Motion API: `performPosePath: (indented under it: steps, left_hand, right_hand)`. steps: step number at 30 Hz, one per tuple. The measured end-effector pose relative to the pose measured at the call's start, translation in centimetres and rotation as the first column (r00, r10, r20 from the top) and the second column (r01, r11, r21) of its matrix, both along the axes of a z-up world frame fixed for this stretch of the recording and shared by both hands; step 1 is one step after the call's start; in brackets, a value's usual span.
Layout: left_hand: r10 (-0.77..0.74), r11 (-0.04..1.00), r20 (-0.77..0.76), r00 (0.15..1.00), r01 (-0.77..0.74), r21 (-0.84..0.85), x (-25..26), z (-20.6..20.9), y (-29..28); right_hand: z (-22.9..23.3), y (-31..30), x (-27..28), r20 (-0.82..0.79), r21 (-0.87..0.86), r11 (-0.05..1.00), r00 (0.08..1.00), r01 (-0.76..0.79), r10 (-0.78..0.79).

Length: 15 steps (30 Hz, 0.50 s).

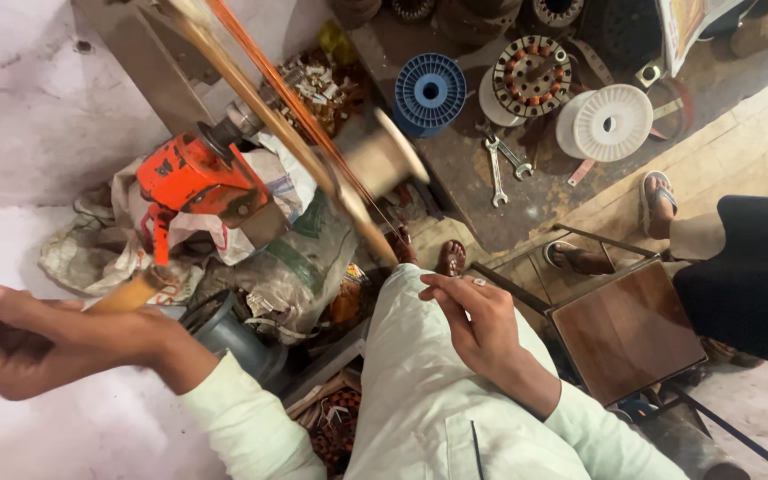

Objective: The person operates a manual wire-winding machine by turning a crank to wind copper wire onto a white spool. They periodically stop to adjust the wire and guide it onto the spool, then resume cranking. The person also briefly uses a wrench on the machine's spindle.

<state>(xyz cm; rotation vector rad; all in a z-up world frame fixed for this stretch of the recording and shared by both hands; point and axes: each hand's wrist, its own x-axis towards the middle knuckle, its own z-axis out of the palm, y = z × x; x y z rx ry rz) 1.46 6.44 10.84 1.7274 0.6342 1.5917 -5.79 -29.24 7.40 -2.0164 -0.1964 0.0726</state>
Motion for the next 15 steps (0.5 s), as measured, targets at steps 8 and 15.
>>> performPosePath:
  steps: [8, 15]
  left_hand:
    - [-0.084, 0.992, -0.034, 0.996, 0.080, -0.100, 1.9, -0.7, 5.1]
    - [0.004, 0.894, -0.157, 0.988, -0.074, -0.442, 4.4, -10.7, 21.4]
  right_hand:
    - [-0.3, 0.1, 0.3, -0.033, -0.017, 0.999, 0.998, -0.046, 0.046]
    - [-0.5, 0.2, 0.5, -0.016, 0.013, 0.998, 0.998, -0.055, 0.056]
